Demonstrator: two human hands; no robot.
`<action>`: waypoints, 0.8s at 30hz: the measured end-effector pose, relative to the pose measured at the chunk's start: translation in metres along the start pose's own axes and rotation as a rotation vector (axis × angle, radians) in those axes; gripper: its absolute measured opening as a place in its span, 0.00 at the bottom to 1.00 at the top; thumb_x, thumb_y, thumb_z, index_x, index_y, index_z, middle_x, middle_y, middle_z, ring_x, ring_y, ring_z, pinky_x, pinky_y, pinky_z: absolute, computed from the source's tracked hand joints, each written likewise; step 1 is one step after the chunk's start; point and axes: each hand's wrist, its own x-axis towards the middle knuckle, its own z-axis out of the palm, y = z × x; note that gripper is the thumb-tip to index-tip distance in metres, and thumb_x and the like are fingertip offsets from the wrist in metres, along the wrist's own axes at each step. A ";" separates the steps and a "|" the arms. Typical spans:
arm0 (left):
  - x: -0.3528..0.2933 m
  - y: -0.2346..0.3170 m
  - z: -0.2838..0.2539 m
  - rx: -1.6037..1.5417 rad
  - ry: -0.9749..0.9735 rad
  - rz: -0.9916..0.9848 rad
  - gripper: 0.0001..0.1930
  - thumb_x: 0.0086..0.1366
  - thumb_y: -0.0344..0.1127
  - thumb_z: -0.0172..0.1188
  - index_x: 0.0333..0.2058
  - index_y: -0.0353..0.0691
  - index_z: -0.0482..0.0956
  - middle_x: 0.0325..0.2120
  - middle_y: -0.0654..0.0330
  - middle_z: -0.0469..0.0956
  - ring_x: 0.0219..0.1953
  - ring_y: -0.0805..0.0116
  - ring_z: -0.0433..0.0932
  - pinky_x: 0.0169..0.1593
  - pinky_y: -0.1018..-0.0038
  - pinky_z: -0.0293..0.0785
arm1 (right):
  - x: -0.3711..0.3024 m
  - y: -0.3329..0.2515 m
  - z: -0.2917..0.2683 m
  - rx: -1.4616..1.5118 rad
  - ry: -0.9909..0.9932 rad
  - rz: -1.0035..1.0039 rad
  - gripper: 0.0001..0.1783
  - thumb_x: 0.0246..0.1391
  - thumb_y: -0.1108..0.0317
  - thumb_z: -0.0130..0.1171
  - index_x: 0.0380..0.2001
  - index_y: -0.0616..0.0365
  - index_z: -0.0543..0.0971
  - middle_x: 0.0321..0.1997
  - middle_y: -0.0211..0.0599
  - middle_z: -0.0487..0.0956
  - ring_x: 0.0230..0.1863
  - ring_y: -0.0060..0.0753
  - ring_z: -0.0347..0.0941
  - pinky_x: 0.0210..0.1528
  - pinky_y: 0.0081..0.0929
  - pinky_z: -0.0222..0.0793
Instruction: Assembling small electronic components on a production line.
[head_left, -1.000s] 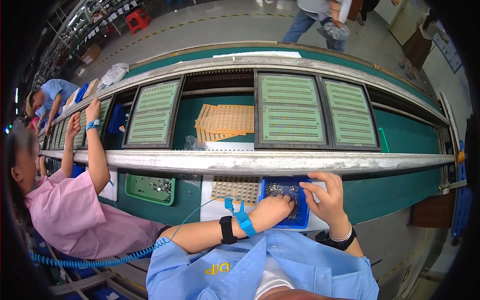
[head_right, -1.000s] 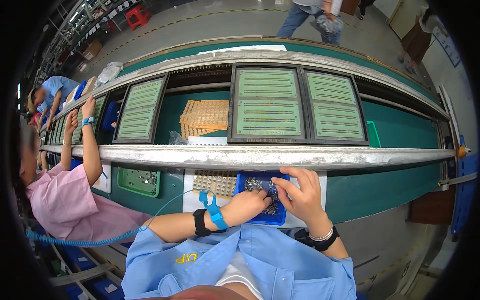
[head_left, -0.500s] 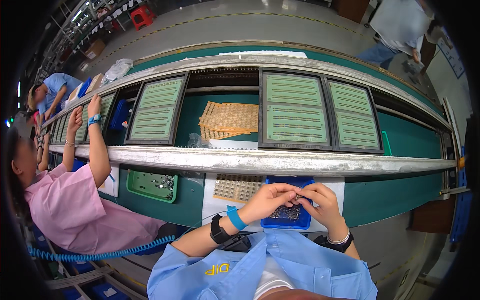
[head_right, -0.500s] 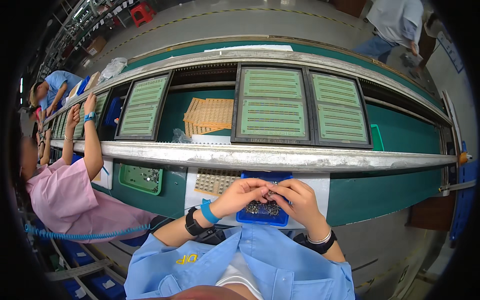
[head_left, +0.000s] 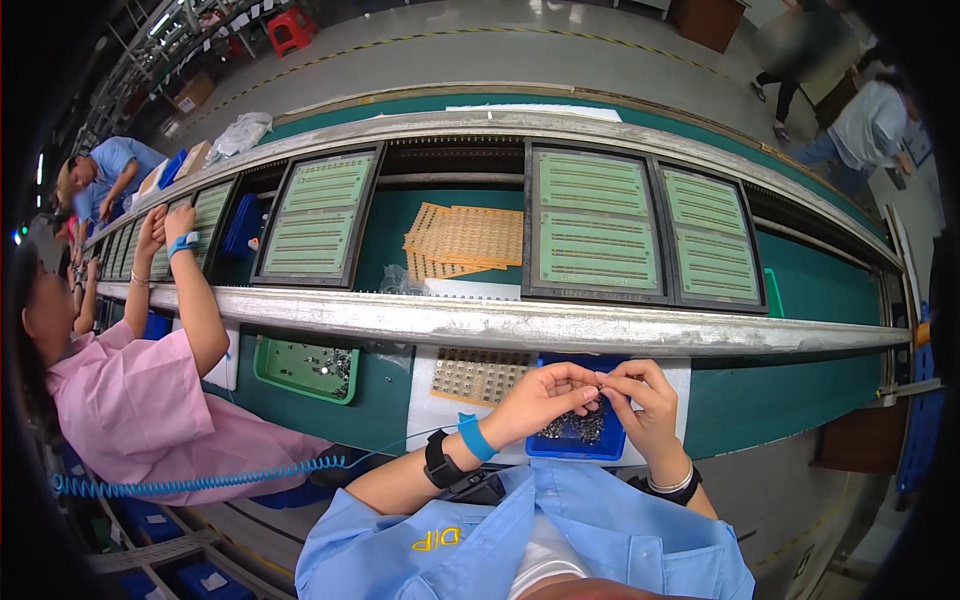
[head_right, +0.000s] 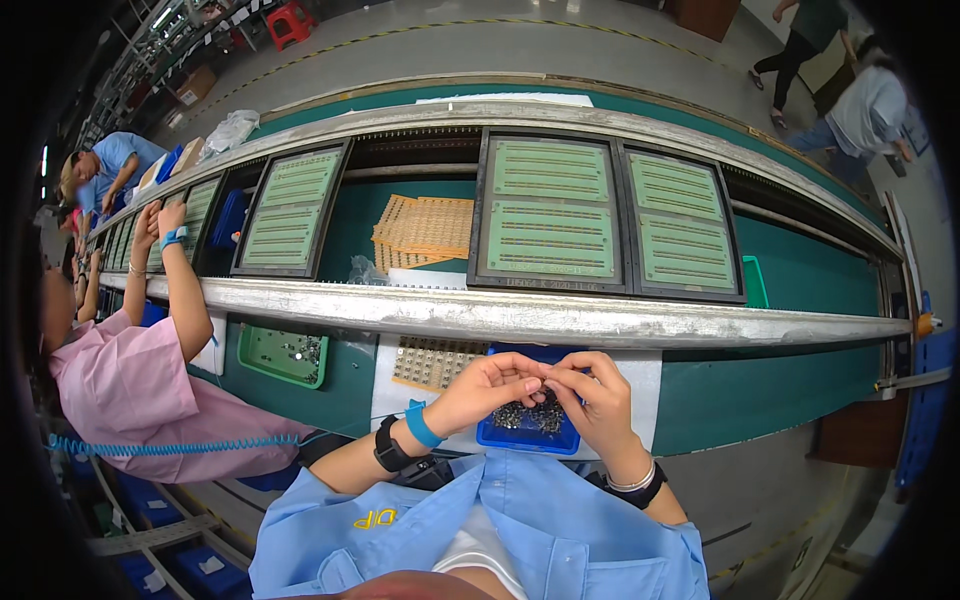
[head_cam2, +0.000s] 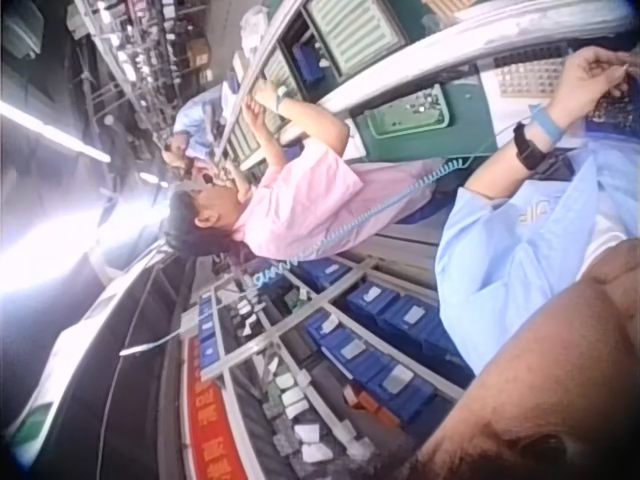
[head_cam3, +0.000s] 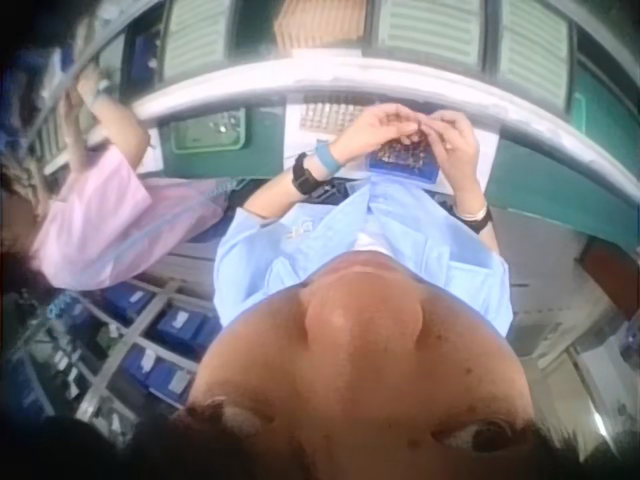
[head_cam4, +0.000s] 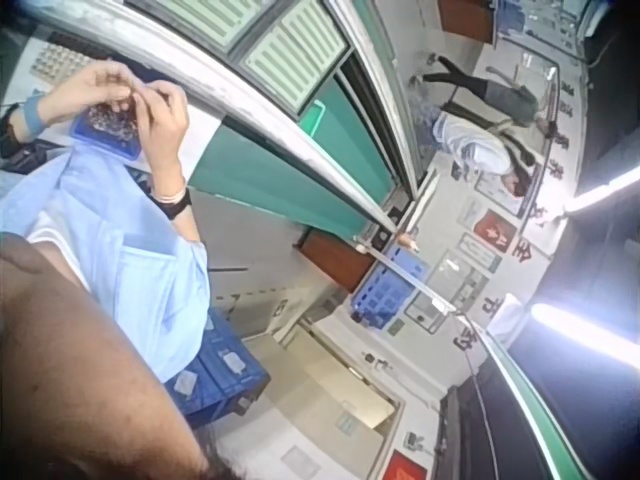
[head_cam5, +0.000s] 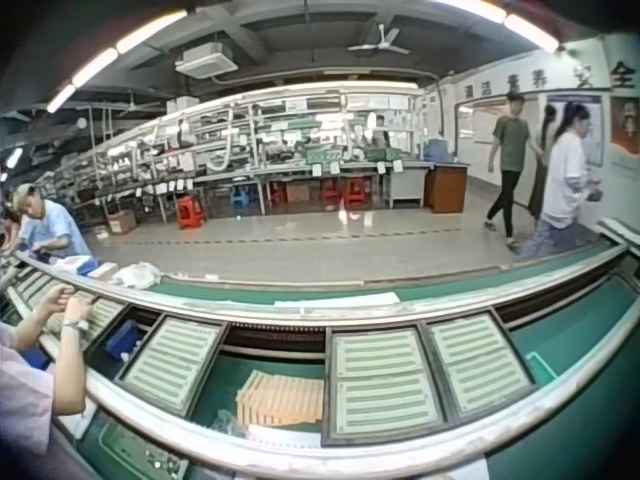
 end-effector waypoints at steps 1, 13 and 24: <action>0.000 -0.002 0.000 -0.012 0.004 0.013 0.10 0.63 0.32 0.50 0.41 0.34 0.71 0.35 0.60 0.75 0.35 0.77 0.74 0.41 0.80 0.72 | 0.001 -0.002 0.000 0.019 0.001 0.004 0.12 0.38 0.79 0.63 0.31 0.57 0.80 0.30 0.35 0.74 0.30 0.29 0.71 0.30 0.20 0.67; 0.003 -0.010 -0.004 -0.140 0.002 0.070 0.08 0.62 0.29 0.52 0.40 0.36 0.69 0.33 0.61 0.75 0.34 0.77 0.73 0.39 0.80 0.71 | 0.004 -0.008 0.003 0.121 -0.005 0.051 0.08 0.39 0.80 0.61 0.27 0.60 0.77 0.28 0.38 0.75 0.31 0.31 0.72 0.34 0.21 0.67; -0.001 -0.003 -0.001 -0.135 0.013 0.017 0.08 0.61 0.29 0.53 0.39 0.34 0.71 0.33 0.61 0.76 0.34 0.76 0.75 0.40 0.81 0.72 | 0.003 -0.004 -0.002 0.230 -0.095 0.158 0.07 0.42 0.81 0.59 0.28 0.61 0.77 0.29 0.36 0.74 0.33 0.28 0.70 0.36 0.20 0.66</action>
